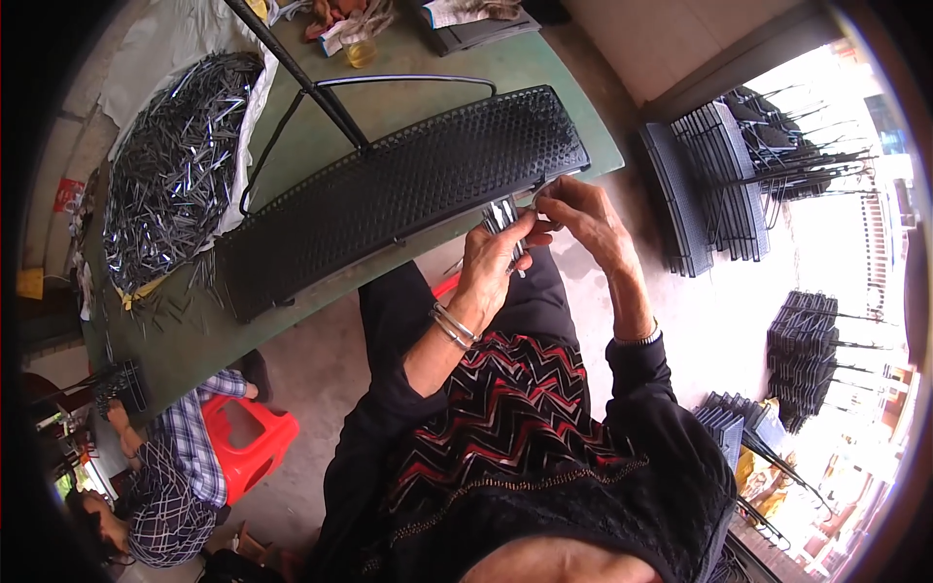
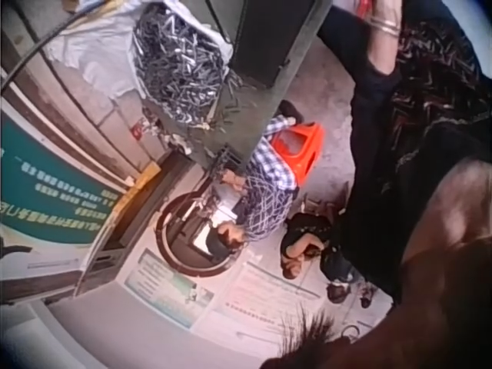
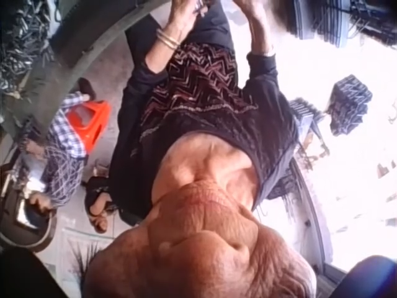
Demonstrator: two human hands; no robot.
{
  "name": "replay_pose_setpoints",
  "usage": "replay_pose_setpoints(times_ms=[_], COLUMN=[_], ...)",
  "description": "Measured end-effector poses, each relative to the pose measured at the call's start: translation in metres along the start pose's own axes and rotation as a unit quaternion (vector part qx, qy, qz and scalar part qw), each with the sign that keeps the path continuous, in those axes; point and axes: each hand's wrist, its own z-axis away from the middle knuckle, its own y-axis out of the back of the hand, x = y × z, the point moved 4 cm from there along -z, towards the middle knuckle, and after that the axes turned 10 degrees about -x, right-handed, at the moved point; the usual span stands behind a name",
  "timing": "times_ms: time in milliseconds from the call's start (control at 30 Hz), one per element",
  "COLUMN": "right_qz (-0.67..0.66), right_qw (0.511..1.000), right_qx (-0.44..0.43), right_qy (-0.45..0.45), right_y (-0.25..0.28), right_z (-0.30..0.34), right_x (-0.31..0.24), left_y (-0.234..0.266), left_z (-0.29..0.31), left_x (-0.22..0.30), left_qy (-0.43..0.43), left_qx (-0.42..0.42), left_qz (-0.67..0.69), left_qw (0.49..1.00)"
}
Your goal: Attaching small metal clips to a black mesh panel.
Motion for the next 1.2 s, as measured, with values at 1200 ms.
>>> replay_pose_setpoints(times_ms=[1200], right_qz=[0.149], right_qw=[0.919], right_qx=[0.317], right_qy=[0.183], right_y=[0.015], right_z=[-0.097], right_x=[-0.02], left_y=[0.026], left_z=[-0.007], left_x=[0.0], left_qy=[0.056], left_qx=[0.044], left_qz=[0.156], left_qw=[0.985])
